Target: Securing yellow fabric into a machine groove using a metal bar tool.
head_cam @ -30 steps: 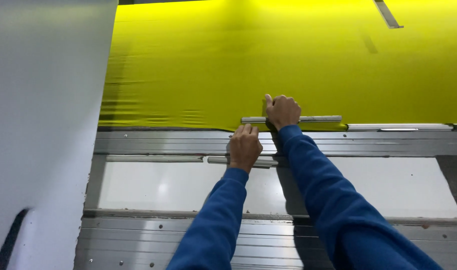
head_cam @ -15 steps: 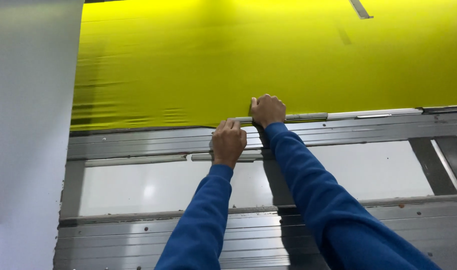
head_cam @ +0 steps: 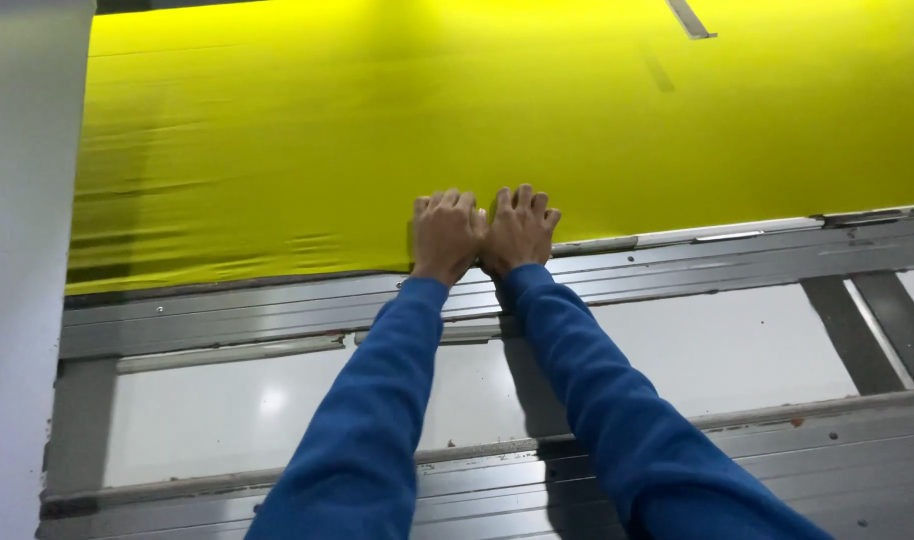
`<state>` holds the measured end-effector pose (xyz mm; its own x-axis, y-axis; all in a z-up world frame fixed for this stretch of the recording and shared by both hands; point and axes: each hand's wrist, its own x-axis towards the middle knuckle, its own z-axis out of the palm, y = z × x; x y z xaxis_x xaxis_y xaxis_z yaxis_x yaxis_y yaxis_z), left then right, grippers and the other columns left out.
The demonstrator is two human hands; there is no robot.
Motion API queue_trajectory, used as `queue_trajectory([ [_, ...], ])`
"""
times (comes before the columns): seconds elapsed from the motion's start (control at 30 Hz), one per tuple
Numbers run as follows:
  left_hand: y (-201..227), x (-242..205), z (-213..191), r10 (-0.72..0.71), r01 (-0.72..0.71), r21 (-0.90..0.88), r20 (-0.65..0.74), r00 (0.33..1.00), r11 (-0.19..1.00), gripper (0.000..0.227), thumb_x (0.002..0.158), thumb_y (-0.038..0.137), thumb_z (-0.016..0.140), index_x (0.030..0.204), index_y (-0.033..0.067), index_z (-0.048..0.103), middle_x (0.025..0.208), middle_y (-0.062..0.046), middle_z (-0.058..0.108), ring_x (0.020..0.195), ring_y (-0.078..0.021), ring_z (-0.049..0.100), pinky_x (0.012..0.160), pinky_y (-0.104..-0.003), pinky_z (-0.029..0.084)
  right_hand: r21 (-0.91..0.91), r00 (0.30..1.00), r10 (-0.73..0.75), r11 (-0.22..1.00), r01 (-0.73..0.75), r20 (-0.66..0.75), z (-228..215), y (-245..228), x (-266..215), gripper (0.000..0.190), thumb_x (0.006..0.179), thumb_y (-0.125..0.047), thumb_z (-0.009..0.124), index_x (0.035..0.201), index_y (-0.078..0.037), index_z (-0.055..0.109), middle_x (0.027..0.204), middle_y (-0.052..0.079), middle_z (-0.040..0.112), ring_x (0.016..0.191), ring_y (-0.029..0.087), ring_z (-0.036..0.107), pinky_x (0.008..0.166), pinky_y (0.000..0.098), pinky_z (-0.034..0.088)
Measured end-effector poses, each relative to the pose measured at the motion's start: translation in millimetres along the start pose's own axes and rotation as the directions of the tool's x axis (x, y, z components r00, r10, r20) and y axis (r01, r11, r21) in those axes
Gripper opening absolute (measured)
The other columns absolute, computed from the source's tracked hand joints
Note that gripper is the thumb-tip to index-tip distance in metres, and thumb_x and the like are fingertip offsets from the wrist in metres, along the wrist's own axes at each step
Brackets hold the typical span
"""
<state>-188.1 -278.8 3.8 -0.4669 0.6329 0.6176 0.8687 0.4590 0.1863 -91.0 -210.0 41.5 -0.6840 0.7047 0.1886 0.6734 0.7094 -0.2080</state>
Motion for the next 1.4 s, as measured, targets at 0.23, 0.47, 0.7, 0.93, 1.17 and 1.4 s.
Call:
queue_trajectory([
  [0.23, 14.8, 8.0, 9.7, -0.235, 0.241, -0.032, 0.138, 0.962, 0.97, 0.045, 0.108, 0.049, 0.041, 0.147, 0.0264, 0.047, 0.137, -0.011, 0.055, 0.141, -0.0317, 0.046, 0.118, -0.066, 0.027, -0.003, 0.999, 0.015, 1.0, -0.016, -0.029, 30.5, 17.5, 22.0, 0.039, 0.096, -0.046, 0.048, 0.121, -0.018, 0.056, 0.127, 0.01, 0.048, 0.122, 0.034, 0.042, 0.102, 0.0533, 0.034],
  [0.47, -1.9, 10.1, 32.0, -0.258, 0.261, 0.133, -0.034, 0.965, 0.956, 0.049, 0.102, 0.051, 0.046, 0.137, 0.0178, 0.058, 0.127, -0.01, 0.062, 0.133, -0.0282, 0.054, 0.111, -0.055, 0.039, 0.069, 0.998, -0.054, 0.996, 0.056, -0.025, 39.9, 20.9, 33.1, 0.029, 0.098, -0.041, 0.055, 0.114, -0.018, 0.06, 0.122, 0.009, 0.049, 0.12, 0.034, 0.044, 0.1, 0.0526, 0.038],
  [0.7, -5.4, 8.0, 40.0, -0.318, 0.303, 0.099, 0.217, 0.923, 0.948, 0.036, 0.095, 0.037, 0.05, 0.121, 0.0152, 0.062, 0.132, -0.009, 0.054, 0.134, -0.0278, 0.048, 0.111, -0.05, 0.036, 0.909, 0.937, -0.35, 0.388, 0.151, -0.006, -77.5, 33.0, 28.6, 0.032, 0.108, -0.024, 0.054, 0.083, -0.014, 0.07, 0.07, -0.001, 0.065, 0.07, 0.009, 0.062, 0.069, 0.0239, 0.051],
  [0.93, -1.3, 5.4, 38.7, -0.316, 0.303, 0.093, 0.193, 0.929, 0.948, 0.035, 0.089, 0.036, 0.056, 0.115, 0.0138, 0.064, 0.131, -0.01, 0.055, 0.132, -0.0295, 0.051, 0.111, -0.05, 0.036, 0.99, 0.994, -0.094, -0.135, 0.043, -0.056, -31.9, 78.4, 47.2, 0.044, 0.105, -0.041, 0.044, 0.065, -0.024, 0.033, 0.051, -0.007, 0.027, 0.04, 0.005, 0.033, 0.041, 0.0201, 0.023],
  [1.17, 0.9, 8.5, 26.2, -0.297, 0.276, 0.127, 0.189, 0.936, 0.953, 0.031, 0.09, 0.033, 0.056, 0.112, 0.0124, 0.066, 0.127, -0.012, 0.058, 0.126, -0.03, 0.055, 0.106, -0.047, 0.042, 0.581, 0.972, -0.219, 0.782, 0.226, -0.083, 51.0, 67.5, 51.3, 0.047, 0.107, -0.045, 0.053, 0.077, -0.01, 0.058, 0.071, 0.013, 0.059, 0.072, 0.029, 0.06, 0.067, 0.0442, 0.048],
  [1.4, 6.4, 6.3, 29.0, -0.228, 0.212, 0.104, 0.18, 0.957, 0.972, 0.025, 0.097, 0.025, 0.051, 0.104, 0.0112, 0.07, 0.114, -0.011, 0.065, 0.117, -0.0266, 0.061, 0.099, -0.041, 0.047, 0.106, 0.974, -0.223, 0.97, 0.218, 0.037, 8.9, 37.7, 32.2, 0.041, 0.1, -0.047, 0.057, 0.133, -0.022, 0.061, 0.149, 0.01, 0.048, 0.14, 0.033, 0.04, 0.115, 0.0568, 0.028],
])
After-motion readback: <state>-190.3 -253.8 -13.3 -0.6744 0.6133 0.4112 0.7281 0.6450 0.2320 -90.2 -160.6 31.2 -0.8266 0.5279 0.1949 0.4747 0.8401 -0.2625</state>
